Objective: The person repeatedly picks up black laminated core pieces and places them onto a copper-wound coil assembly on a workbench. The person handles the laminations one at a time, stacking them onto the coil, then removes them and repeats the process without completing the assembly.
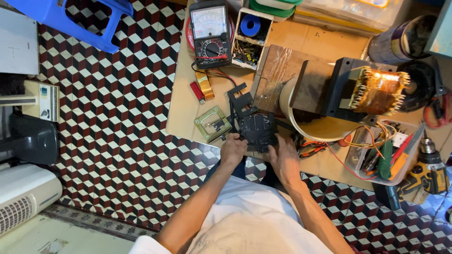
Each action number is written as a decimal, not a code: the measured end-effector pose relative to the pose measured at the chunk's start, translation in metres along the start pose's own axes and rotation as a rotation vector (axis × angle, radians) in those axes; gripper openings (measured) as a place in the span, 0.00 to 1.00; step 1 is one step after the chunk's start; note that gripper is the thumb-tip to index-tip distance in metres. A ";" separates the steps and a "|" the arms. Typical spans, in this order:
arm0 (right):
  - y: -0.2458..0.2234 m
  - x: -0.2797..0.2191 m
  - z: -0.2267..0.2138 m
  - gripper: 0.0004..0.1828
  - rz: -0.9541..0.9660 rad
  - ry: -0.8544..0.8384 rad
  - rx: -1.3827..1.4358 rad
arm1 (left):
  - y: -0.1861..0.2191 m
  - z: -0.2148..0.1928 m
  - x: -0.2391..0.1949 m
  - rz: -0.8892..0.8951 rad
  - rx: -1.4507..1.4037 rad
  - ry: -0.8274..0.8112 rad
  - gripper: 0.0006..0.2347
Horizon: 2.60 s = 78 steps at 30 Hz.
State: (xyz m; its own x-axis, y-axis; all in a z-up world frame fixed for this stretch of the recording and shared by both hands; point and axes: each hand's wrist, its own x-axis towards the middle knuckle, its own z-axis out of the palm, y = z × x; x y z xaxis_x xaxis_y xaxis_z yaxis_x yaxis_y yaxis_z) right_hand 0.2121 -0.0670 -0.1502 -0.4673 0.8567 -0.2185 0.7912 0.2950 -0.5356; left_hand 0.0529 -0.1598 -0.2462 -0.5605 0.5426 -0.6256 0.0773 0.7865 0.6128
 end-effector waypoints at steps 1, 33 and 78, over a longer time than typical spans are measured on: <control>0.006 0.007 0.014 0.30 -0.003 0.012 -0.017 | -0.005 0.004 0.000 -0.006 0.000 0.016 0.17; 0.089 -0.094 -0.083 0.05 0.733 0.340 1.001 | 0.043 0.052 -0.044 -0.142 -0.039 0.329 0.22; 0.064 -0.030 -0.241 0.07 0.342 0.345 1.512 | 0.229 -0.064 -0.099 0.293 -1.146 -0.286 0.14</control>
State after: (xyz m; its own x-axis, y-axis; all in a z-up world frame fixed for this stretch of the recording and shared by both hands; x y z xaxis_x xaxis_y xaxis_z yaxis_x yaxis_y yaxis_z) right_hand 0.3715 0.0280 0.0187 -0.0823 0.9043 -0.4189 -0.3674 -0.4183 -0.8307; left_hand 0.0736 -0.0522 -0.0134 -0.4307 0.8150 -0.3877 -0.6836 -0.0142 0.7297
